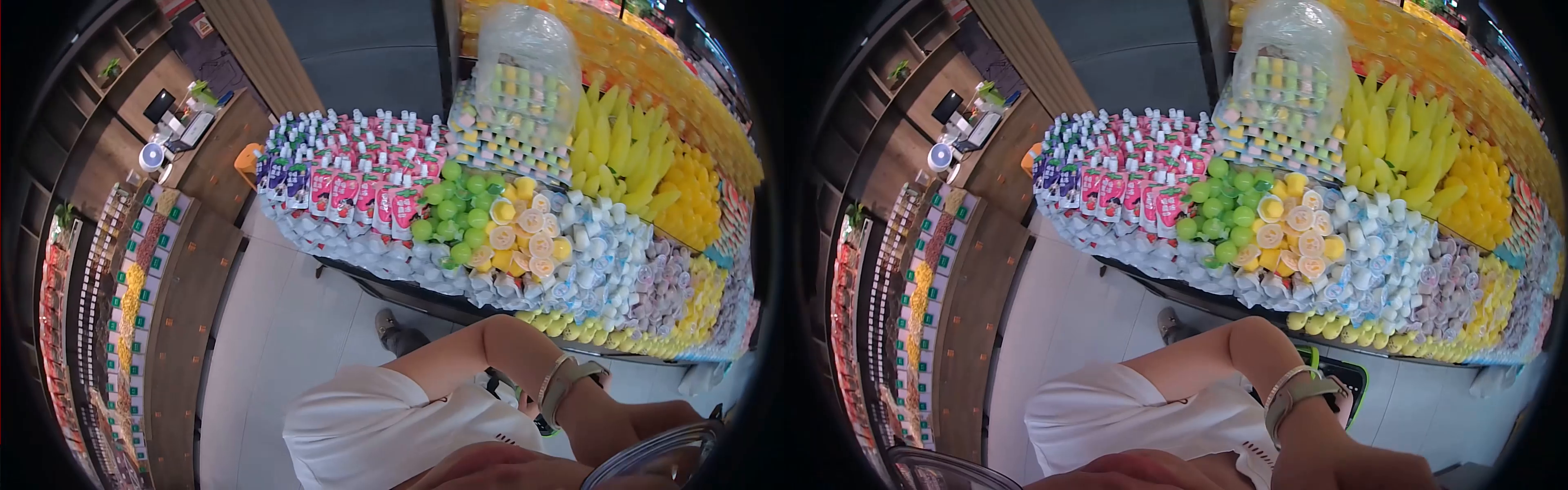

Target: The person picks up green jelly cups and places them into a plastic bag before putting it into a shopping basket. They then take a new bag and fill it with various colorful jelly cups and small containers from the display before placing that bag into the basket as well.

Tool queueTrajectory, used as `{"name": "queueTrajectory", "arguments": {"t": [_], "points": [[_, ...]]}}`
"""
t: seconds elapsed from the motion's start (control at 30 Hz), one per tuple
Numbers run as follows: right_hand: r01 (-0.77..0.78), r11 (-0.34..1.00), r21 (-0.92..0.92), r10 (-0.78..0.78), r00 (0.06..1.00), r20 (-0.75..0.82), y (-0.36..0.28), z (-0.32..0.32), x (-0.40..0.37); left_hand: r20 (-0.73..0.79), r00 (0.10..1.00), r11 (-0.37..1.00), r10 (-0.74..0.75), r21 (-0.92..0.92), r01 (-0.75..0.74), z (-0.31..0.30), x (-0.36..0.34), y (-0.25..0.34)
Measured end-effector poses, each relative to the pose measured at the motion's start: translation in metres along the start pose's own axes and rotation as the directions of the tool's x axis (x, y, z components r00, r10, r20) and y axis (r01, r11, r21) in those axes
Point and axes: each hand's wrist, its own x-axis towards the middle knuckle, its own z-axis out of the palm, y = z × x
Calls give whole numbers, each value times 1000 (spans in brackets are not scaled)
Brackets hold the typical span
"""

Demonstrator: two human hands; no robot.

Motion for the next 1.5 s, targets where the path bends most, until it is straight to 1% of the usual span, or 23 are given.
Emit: {"name": "queueTrajectory", "arguments": {"t": [0.07,0.23,0.8,1.23,1.5], "points": [[1,1000,-21,-1,1000,-4,1,0,3,33,999,1000,21,14,-21,-2,-5,-2],[2,998,-66,-2,1000,-3,4,-6,6,61,997,998,39,43,-41,-4,-7,-6],[11,993,-114,-8,999,31,5,-9,16,45,993,986,106,125,-110,-11,-13,-1],[33,990,-135,-24,997,69,1,-3,21,5,995,977,104,189,-103,-12,-10,3],[34,989,-145,-23,997,74,-1,-1,23,-19,995,978,96,189,-91,-10,-11,6]]}}
